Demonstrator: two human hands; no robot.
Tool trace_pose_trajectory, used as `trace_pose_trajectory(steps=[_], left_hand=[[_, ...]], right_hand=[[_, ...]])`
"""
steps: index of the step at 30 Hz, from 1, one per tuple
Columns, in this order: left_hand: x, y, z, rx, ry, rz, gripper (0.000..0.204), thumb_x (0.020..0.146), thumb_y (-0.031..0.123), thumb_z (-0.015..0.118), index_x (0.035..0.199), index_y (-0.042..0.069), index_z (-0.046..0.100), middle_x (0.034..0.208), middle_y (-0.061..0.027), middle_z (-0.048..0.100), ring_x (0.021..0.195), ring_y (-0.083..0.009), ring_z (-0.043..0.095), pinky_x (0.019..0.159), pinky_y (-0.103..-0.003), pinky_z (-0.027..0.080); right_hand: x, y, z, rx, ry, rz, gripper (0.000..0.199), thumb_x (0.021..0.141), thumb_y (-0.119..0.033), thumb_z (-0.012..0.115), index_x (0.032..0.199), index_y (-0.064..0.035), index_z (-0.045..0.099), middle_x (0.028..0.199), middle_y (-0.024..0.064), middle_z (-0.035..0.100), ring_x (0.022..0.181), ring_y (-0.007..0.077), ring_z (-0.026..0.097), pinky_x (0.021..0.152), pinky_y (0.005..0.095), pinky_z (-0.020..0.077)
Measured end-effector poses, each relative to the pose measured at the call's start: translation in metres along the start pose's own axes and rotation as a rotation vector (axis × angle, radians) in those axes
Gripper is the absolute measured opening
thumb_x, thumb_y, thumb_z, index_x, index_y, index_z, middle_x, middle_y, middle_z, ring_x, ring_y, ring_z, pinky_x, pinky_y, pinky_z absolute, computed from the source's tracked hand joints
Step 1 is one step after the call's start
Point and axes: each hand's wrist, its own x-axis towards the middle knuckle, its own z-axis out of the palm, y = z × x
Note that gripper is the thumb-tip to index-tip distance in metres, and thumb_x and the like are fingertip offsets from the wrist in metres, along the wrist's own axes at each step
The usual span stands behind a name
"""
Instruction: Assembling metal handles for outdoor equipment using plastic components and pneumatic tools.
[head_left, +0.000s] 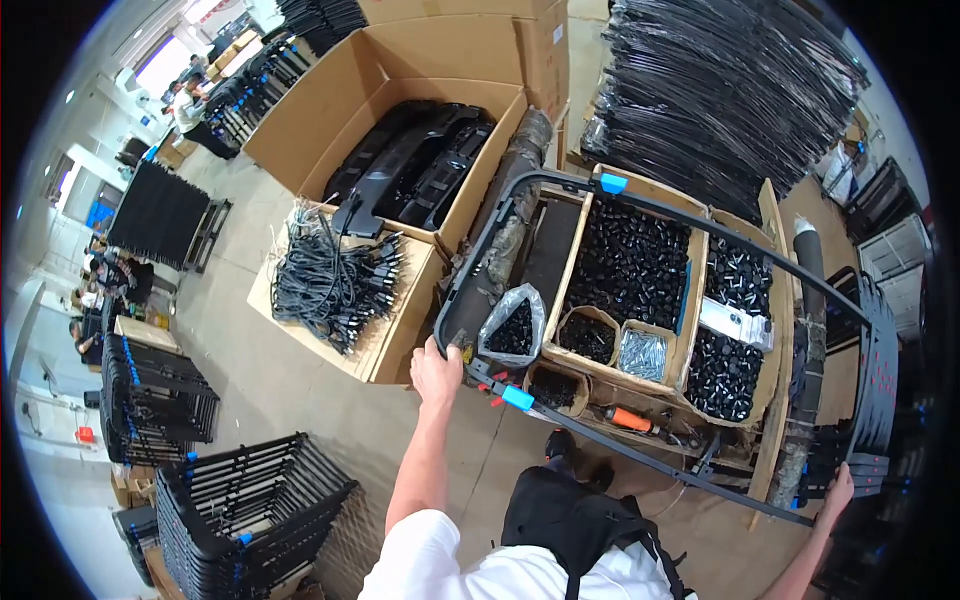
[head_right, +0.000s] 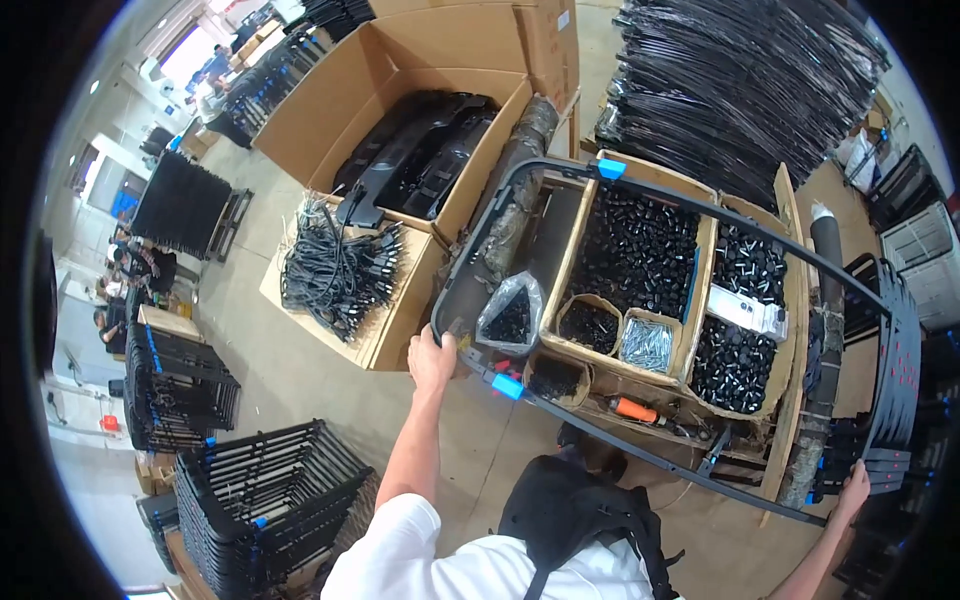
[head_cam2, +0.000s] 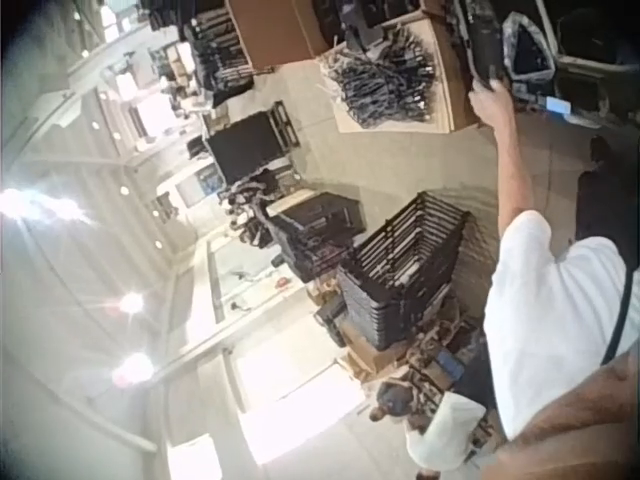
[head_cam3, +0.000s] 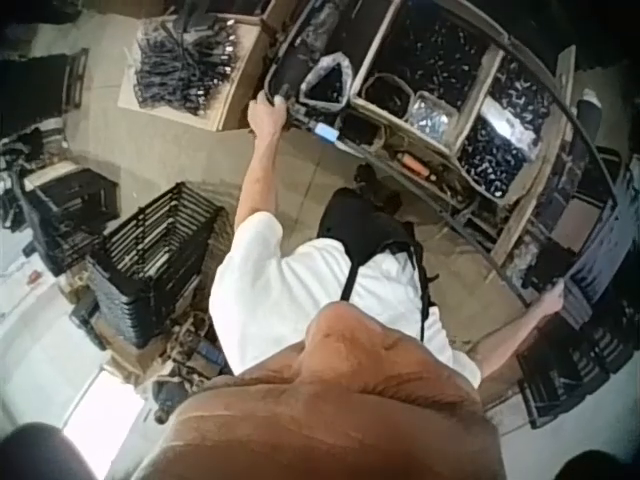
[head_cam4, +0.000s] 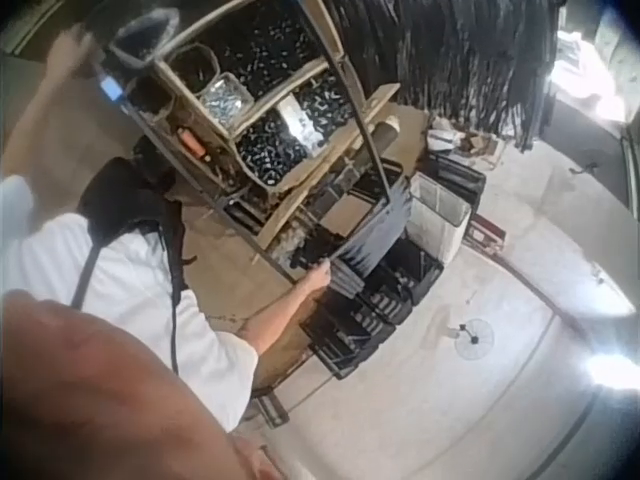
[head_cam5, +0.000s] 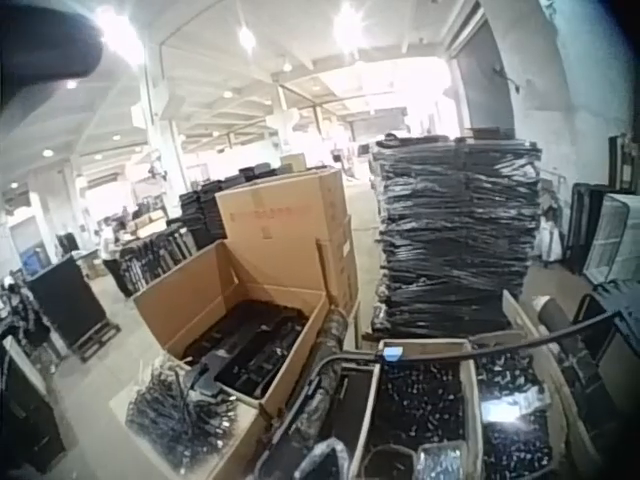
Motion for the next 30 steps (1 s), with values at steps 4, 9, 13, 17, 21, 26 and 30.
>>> trace_pose_trajectory(steps=[4,9,13,17,21,26,30], left_hand=[[-0.002,-0.021,0.015,-0.279,0.119,0.07,0.047,0.09,0.023,0.062,0.131,0.001,0.068,0.132,-0.0237,0.067,0.125,-0.042,0.062,0.109,-0.05,0.048],[-0.003,-0.02,0.018,-0.363,0.065,0.016,0.048,0.089,0.021,0.06,0.132,0.001,0.067,0.128,-0.0237,0.071,0.119,-0.0436,0.066,0.106,-0.049,0.05],[-0.008,-0.007,0.009,-0.411,0.032,-0.03,0.05,0.089,0.021,0.06,0.135,0.002,0.066,0.13,-0.0246,0.07,0.122,-0.0433,0.066,0.106,-0.048,0.05],[0.001,-0.032,0.032,-0.335,0.02,-0.082,0.048,0.091,0.026,0.061,0.138,0.017,0.069,0.12,-0.0261,0.073,0.114,-0.043,0.071,0.1,-0.053,0.054],[0.004,-0.065,0.037,-0.564,0.047,0.047,0.047,0.093,0.018,0.058,0.135,-0.003,0.066,0.12,-0.0233,0.075,0.108,-0.035,0.072,0.099,-0.045,0.053],[0.015,-0.076,0.052,-0.562,0.02,0.145,0.048,0.096,0.014,0.054,0.136,-0.01,0.062,0.128,-0.0252,0.071,0.114,-0.0348,0.067,0.104,-0.042,0.049],[0.018,-0.067,0.059,-0.526,0.005,0.151,0.051,0.097,0.018,0.052,0.138,-0.012,0.059,0.131,-0.0243,0.068,0.115,-0.033,0.065,0.104,-0.043,0.049]], right_hand=[[0.008,-0.017,0.004,-0.086,-0.047,-0.082,0.045,0.102,-0.046,0.065,0.081,-0.0059,0.069,0.062,-0.0072,0.046,0.053,0.005,0.037,0.049,0.0283,0.0254],[0.006,-0.014,0.003,-0.057,-0.013,-0.044,0.045,0.103,-0.045,0.065,0.084,-0.0041,0.07,0.063,-0.0056,0.049,0.052,0.0052,0.037,0.049,0.0281,0.0254],[-0.022,-0.03,0.02,-0.006,-0.063,0.081,0.044,0.102,-0.044,0.066,0.086,-0.003,0.071,0.066,-0.0044,0.051,0.053,0.0045,0.038,0.049,0.0275,0.025],[-0.037,-0.023,0.031,-0.049,0.061,0.054,0.041,0.099,-0.041,0.071,0.098,-0.0011,0.077,0.072,-0.0038,0.058,0.058,0.0071,0.048,0.051,0.0283,0.0357],[-0.065,-0.071,0.053,-0.174,-0.021,-0.016,0.046,0.097,-0.043,0.067,0.104,0.002,0.077,0.083,0.0118,0.073,0.082,0.0207,0.067,0.08,0.0383,0.0523],[-0.083,-0.083,0.041,-0.252,0.026,0.012,0.046,0.091,-0.044,0.067,0.101,0.0,0.077,0.087,0.0188,0.075,0.084,0.0304,0.073,0.08,0.0451,0.0535],[-0.08,-0.048,0.052,-0.323,-0.04,0.052,0.046,0.09,-0.044,0.065,0.108,-0.0034,0.076,0.098,0.0215,0.076,0.096,0.0366,0.074,0.087,0.0478,0.055]])
